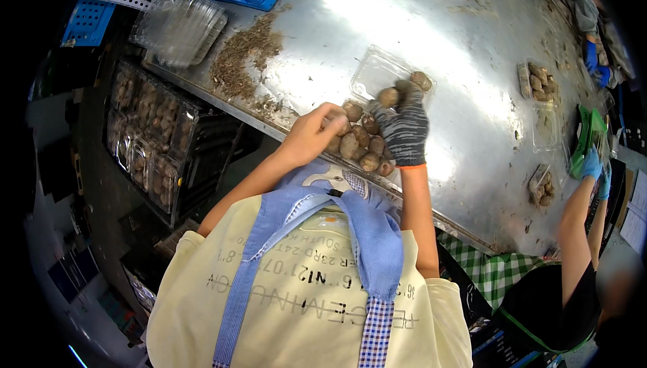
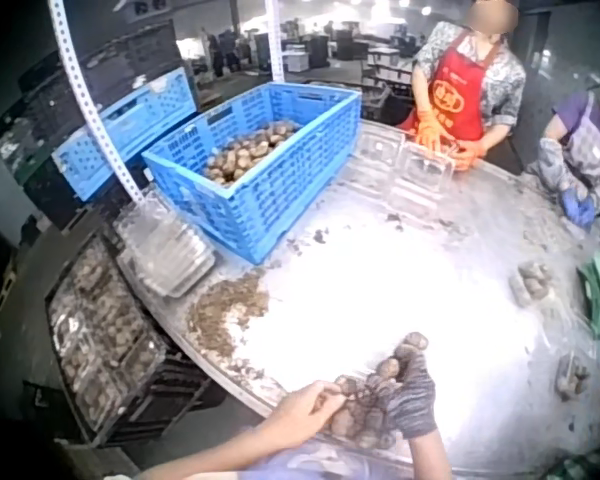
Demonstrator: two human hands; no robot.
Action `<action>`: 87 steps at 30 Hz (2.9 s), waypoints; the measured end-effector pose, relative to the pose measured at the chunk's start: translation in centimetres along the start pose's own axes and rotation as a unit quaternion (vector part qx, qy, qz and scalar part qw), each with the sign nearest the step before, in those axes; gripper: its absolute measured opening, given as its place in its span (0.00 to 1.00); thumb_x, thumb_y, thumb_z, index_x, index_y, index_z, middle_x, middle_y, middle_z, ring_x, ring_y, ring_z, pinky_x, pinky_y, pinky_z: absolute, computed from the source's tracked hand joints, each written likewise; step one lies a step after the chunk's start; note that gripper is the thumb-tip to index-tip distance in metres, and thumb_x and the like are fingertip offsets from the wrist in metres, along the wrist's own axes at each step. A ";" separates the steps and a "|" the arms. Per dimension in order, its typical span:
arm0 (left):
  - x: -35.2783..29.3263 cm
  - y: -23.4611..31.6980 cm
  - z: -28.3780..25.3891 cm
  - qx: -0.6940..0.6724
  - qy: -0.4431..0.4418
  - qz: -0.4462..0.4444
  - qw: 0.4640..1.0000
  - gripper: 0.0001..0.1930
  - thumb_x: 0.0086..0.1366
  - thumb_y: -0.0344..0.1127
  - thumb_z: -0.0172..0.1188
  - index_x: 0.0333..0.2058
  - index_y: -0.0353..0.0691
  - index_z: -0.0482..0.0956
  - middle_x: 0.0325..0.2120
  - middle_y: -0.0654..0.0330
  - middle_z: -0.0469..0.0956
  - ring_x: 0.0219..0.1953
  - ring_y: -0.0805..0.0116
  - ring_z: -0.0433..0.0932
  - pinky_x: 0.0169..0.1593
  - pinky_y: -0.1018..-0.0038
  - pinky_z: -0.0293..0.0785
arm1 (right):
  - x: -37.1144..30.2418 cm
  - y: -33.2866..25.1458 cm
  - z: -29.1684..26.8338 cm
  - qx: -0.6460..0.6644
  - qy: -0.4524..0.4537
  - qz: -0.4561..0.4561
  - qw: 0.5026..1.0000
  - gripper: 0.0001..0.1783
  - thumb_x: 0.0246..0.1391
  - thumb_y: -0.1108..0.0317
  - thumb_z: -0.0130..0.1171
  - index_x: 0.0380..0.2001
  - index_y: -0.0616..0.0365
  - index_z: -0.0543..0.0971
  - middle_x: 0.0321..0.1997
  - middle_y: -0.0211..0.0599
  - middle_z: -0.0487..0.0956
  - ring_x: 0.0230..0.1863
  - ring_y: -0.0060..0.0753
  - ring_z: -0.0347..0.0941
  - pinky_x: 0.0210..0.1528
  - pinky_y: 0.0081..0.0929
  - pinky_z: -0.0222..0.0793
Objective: The person sorts produce from a blue crate into small clear plastic containers, placing them into a larger black crate.
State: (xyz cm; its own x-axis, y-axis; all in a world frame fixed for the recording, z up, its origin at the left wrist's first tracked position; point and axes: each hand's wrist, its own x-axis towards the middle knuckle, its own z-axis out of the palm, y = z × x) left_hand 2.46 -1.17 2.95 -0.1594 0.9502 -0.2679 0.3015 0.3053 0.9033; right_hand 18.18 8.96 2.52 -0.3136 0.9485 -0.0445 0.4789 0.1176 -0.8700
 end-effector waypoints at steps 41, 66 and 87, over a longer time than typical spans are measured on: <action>-0.5 -1.1 -1.7 -0.611 -0.109 -0.099 0.778 0.18 0.65 0.39 0.45 0.46 0.31 0.68 0.39 0.55 0.74 0.37 0.70 0.75 0.41 0.76 0.73 | -3.0 2.8 2.8 -0.093 -0.086 -0.202 0.971 0.25 0.53 0.72 0.46 0.55 0.66 0.60 0.50 0.49 0.69 0.50 0.46 0.66 0.52 0.35 0.61; 0.2 -1.6 0.9 0.401 0.018 0.136 0.906 0.16 0.45 0.34 0.64 0.35 0.37 0.75 0.37 0.57 0.65 0.42 0.57 0.63 0.44 0.67 0.63 | -0.6 4.7 -2.5 -0.349 0.102 -0.069 0.929 0.21 0.44 0.53 0.58 0.39 0.55 0.74 0.37 0.40 0.76 0.42 0.43 0.69 0.46 0.35 0.65; -1.1 0.8 -0.4 -0.297 -0.025 0.029 0.954 0.17 0.62 0.28 0.50 0.49 0.33 0.64 0.42 0.55 0.73 0.40 0.70 0.74 0.46 0.75 0.70 | -3.3 -2.6 0.0 -0.214 -0.132 -0.265 0.931 0.13 0.45 0.65 0.51 0.35 0.55 0.75 0.36 0.42 0.75 0.31 0.44 0.72 0.33 0.38 0.68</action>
State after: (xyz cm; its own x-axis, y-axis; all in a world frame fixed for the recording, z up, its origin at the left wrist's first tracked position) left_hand 2.46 -1.98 4.06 -0.1087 0.9709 -0.2133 -0.2802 0.1759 0.9437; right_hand 18.03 5.52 4.92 -0.7625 0.6252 0.1663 0.4652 0.7085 -0.5307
